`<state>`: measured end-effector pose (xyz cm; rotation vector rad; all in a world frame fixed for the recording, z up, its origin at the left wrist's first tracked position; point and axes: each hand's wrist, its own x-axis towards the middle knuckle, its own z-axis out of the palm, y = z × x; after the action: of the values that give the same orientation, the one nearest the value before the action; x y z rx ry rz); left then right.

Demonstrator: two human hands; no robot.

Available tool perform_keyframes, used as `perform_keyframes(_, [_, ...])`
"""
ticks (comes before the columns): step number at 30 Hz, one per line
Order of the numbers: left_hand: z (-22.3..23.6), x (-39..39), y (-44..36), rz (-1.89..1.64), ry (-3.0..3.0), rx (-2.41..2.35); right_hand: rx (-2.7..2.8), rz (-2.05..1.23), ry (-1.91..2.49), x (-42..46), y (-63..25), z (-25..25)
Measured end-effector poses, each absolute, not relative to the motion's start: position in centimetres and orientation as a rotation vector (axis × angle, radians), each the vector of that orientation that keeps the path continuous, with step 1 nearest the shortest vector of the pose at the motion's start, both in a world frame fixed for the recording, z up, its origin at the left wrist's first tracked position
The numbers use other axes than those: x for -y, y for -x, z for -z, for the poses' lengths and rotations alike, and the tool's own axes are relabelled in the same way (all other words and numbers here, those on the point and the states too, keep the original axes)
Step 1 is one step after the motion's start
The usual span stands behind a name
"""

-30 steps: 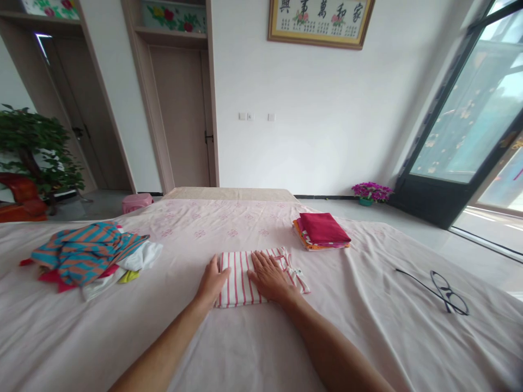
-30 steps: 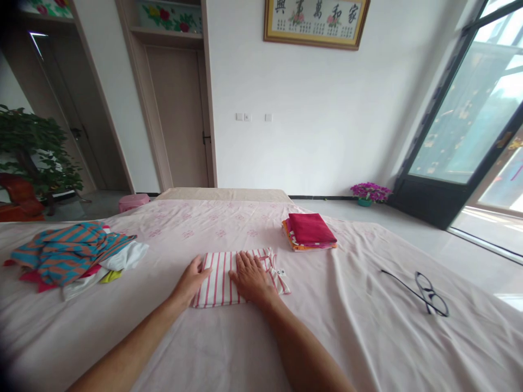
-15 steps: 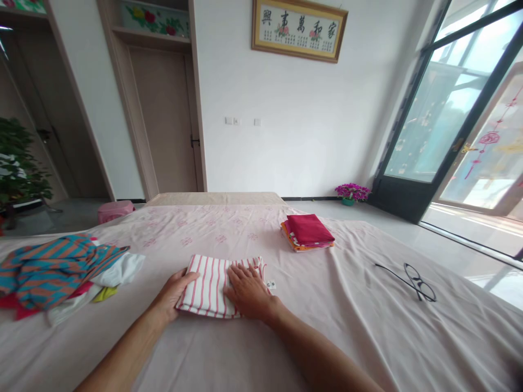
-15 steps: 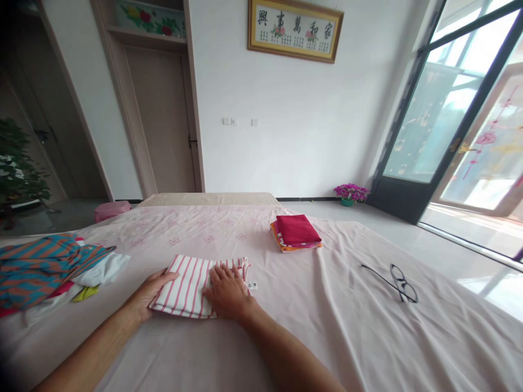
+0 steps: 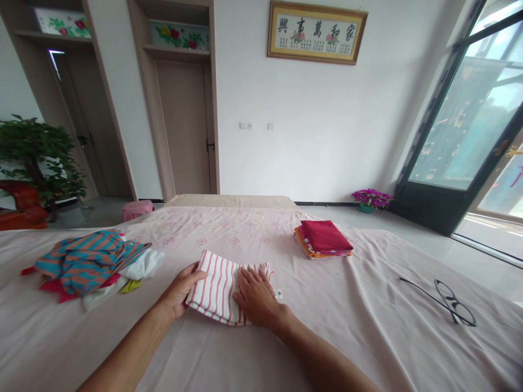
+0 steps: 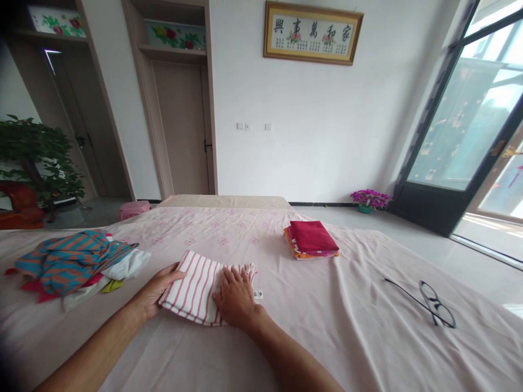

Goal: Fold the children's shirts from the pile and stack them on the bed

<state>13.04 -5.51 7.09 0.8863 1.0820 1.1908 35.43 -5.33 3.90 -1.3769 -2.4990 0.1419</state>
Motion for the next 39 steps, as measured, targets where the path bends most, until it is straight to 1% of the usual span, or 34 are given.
perform_keyframes(6, [-9.2, 5.8, -15.0, -1.237, -0.911, -1.105, 2.518, -0.157, 1.311, 5.1, -35.4, -3.7])
perform_keyframes(11, [-10.2, 5.8, -16.9, -1.286, -0.967, -1.109, 2.424, -0.314, 1.276, 4.4, -36.3, -4.9])
perform_keyframes(13, [-10.7, 5.7, -17.8, -1.306, -0.998, -1.111, 2.243, -0.541, 1.291, 3.8, -36.8, -5.9])
perform_keyframes(18, [-11.5, 5.3, -20.8, -1.276, -1.112, -1.176, 1.509, -1.528, 1.115, 2.5, -38.4, -7.8])
perform_keyframes(20, [-11.4, 5.1, -22.4, -1.24, -1.159, -1.202, 1.314, -1.731, 1.039, 2.2, -39.1, -8.4])
perform_keyframes(23, [-11.1, 4.7, -24.9, -1.207, -1.202, -1.22, 1.263, -1.883, 0.93, 1.9, -40.0, -9.2])
perform_keyframes(26, [-10.3, 4.5, -26.6, -1.161, -1.217, -1.193, 1.293, -1.908, 0.943, 1.6, -40.6, -9.2])
perform_keyframes(29, [-8.8, 4.3, -26.8, -1.151, -1.298, -1.236, 1.282, -1.74, 1.093, 1.5, -40.9, -8.3])
perform_keyframes(32, [-6.9, 3.9, -26.0, -1.297, -1.554, -1.455, 1.277, -1.65, 1.148, 1.3, -41.4, -7.3])
perform_keyframes(34, [-5.4, 3.7, -25.8, -1.315, -1.799, -1.559, 1.278, -1.633, 1.205, 1.1, -42.0, -6.9])
perform_keyframes(36, [-4.2, 3.7, -26.1, -1.172, -2.041, -1.606, 1.312, -1.609, 1.281, 0.9, -42.7, -6.8])
perform_keyframes(39, [-3.0, 4.3, -27.2, -0.842, -2.277, -1.707, 1.474, -1.538, 1.449, 0.7, -44.0, -7.0])
